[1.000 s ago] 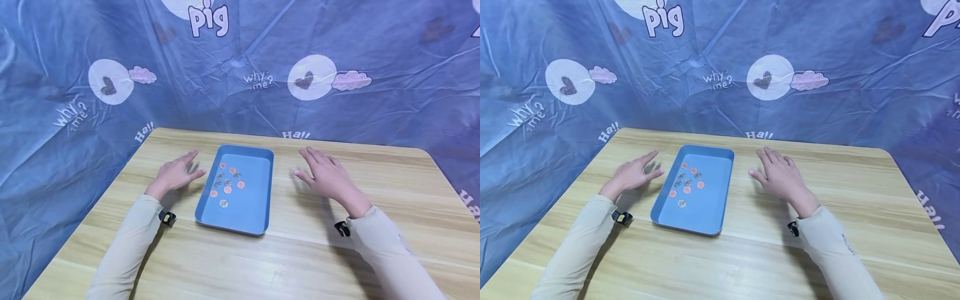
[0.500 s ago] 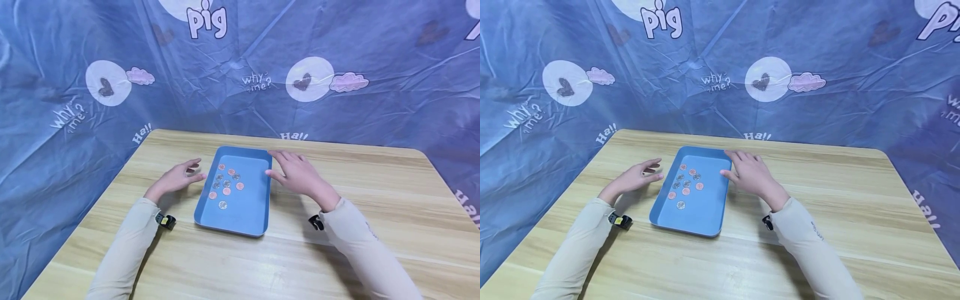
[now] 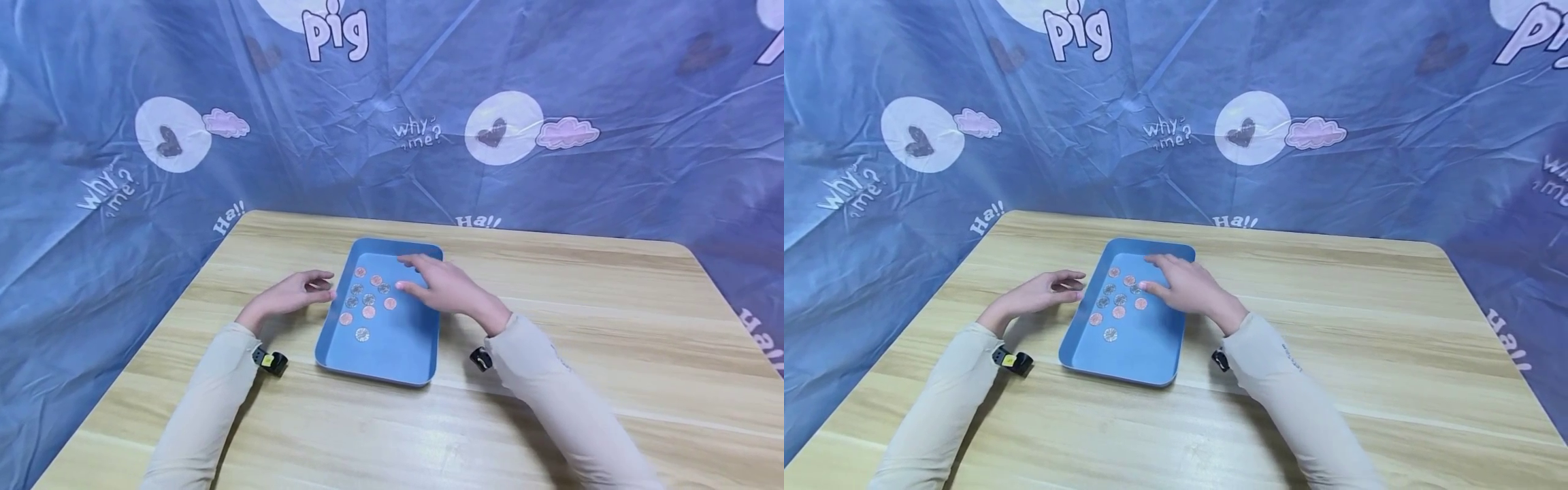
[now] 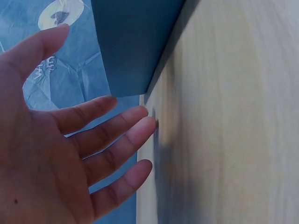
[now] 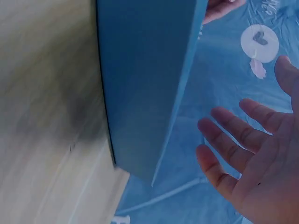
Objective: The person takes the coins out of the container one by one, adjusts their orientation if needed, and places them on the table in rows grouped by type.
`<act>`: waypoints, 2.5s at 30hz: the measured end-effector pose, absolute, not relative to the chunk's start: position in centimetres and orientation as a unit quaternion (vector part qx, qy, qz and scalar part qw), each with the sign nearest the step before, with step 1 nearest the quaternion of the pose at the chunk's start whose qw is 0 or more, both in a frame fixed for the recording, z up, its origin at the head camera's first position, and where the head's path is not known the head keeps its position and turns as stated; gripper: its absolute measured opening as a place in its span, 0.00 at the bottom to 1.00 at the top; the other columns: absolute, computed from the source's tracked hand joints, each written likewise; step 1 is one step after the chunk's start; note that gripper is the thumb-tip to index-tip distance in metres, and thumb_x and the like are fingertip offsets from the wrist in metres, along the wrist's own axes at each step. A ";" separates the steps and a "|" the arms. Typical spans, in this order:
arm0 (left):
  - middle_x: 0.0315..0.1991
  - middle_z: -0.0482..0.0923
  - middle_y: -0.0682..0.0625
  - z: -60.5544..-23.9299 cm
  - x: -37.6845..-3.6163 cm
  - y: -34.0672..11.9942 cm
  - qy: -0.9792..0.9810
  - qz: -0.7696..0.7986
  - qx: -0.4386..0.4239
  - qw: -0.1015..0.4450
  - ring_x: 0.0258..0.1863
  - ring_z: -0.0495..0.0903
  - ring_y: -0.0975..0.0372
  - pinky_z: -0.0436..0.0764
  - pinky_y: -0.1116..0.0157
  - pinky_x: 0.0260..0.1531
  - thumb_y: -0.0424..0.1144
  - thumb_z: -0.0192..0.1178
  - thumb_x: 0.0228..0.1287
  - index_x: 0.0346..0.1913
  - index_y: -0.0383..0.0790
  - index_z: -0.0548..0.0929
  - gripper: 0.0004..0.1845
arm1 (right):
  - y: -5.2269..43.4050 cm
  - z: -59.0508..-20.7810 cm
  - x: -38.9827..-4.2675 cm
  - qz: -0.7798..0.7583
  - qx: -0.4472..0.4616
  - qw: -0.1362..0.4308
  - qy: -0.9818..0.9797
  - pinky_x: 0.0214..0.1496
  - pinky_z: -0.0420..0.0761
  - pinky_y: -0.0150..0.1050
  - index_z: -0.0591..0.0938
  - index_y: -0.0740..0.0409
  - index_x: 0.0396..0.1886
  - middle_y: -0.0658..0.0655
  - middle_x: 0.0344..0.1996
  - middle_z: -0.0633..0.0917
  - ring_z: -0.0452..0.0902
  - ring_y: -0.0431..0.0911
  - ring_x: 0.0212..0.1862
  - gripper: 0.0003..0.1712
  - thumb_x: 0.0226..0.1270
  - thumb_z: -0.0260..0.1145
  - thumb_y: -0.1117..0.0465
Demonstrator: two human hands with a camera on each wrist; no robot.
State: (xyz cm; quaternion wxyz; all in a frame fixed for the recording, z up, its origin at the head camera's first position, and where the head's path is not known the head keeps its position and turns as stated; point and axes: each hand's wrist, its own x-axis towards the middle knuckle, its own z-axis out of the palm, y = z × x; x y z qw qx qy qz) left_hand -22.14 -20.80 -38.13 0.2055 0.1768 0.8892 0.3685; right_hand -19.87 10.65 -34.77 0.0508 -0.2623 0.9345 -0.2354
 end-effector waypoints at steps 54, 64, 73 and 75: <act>0.55 0.77 0.36 -39.0 -22.8 -20.7 0.852 0.417 0.202 0.245 0.53 0.77 0.52 0.73 0.56 0.58 0.41 0.63 0.64 0.70 0.32 0.63 0.35 | 7.2 -39.1 -22.1 -0.240 -0.232 0.162 0.929 0.55 0.75 0.41 0.83 0.54 0.49 0.52 0.44 0.81 0.76 0.45 0.47 0.17 0.59 0.71 0.60; 0.56 0.76 0.35 -39.2 -22.7 -20.7 0.849 0.421 0.192 0.255 0.54 0.76 0.51 0.72 0.51 0.60 0.41 0.63 0.63 0.70 0.32 0.63 0.36 | 7.1 -39.1 -22.1 -0.236 -0.217 0.159 0.934 0.53 0.76 0.40 0.85 0.52 0.46 0.50 0.41 0.84 0.76 0.43 0.44 0.15 0.57 0.73 0.60; 0.56 0.76 0.36 -39.3 -22.6 -20.6 0.850 0.422 0.189 0.254 0.54 0.77 0.52 0.71 0.51 0.62 0.41 0.63 0.64 0.70 0.32 0.63 0.35 | 7.1 -39.1 -22.1 -0.235 -0.222 0.147 0.935 0.47 0.75 0.38 0.85 0.50 0.38 0.49 0.35 0.83 0.75 0.42 0.39 0.09 0.56 0.73 0.61; 0.56 0.77 0.36 -39.3 -22.6 -20.5 0.850 0.422 0.189 0.254 0.54 0.77 0.52 0.71 0.51 0.62 0.41 0.63 0.64 0.70 0.32 0.63 0.35 | 7.1 -39.1 -22.1 -0.234 -0.223 0.144 0.935 0.47 0.75 0.38 0.84 0.49 0.35 0.48 0.34 0.83 0.75 0.42 0.38 0.08 0.56 0.73 0.60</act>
